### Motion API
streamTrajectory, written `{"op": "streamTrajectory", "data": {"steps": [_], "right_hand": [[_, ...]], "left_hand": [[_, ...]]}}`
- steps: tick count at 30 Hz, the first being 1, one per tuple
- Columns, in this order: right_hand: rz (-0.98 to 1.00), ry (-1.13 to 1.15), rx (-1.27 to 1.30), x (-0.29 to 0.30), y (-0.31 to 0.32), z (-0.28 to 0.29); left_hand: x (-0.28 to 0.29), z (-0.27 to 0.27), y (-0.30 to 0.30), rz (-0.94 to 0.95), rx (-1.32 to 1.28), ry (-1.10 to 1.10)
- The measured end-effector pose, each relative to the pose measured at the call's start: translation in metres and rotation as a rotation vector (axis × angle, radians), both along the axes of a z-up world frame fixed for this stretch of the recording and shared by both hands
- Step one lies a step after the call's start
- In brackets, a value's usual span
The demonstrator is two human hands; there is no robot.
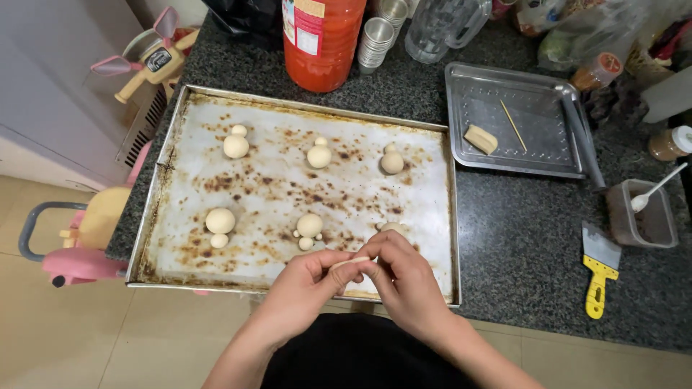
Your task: Shape small pieces of dough into balls and place them on larger dough portions on a baking sheet to create figures.
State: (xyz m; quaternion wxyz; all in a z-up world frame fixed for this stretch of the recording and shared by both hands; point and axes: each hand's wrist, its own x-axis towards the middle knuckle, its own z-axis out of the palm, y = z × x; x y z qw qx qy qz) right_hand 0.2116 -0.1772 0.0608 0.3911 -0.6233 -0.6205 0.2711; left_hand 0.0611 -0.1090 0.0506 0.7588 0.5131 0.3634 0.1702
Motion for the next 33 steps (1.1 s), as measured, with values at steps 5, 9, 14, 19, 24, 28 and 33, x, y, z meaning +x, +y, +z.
{"op": "streamTrajectory", "data": {"steps": [5, 9, 14, 19, 24, 28, 33], "right_hand": [[-0.136, -0.072, 0.030, -0.005, 0.001, -0.010], [-0.312, 0.006, -0.097, 0.001, 0.007, -0.024], [-0.493, 0.276, -0.317, 0.040, 0.017, -0.020], [-0.434, 0.602, -0.432, 0.033, 0.010, 0.000], [-0.332, 0.670, -0.264, 0.018, 0.001, -0.017], [-0.233, 0.598, -0.194, 0.005, -0.004, -0.015], [-0.241, 0.600, -0.207, 0.004, -0.007, -0.005]], "left_hand": [[0.003, 0.013, -0.007, 0.033, 0.260, 0.321], [0.004, 0.019, -0.011, 0.066, 0.563, 0.245], [0.002, 0.034, -0.014, 0.010, 0.331, 0.248], [0.001, 0.015, -0.008, 0.150, -0.070, 0.226], [0.005, 0.034, -0.003, 0.211, -0.220, 0.258], [0.008, 0.026, -0.008, 0.264, -0.222, 0.203], [0.011, 0.032, -0.006, 0.387, -0.330, 0.065]]}}
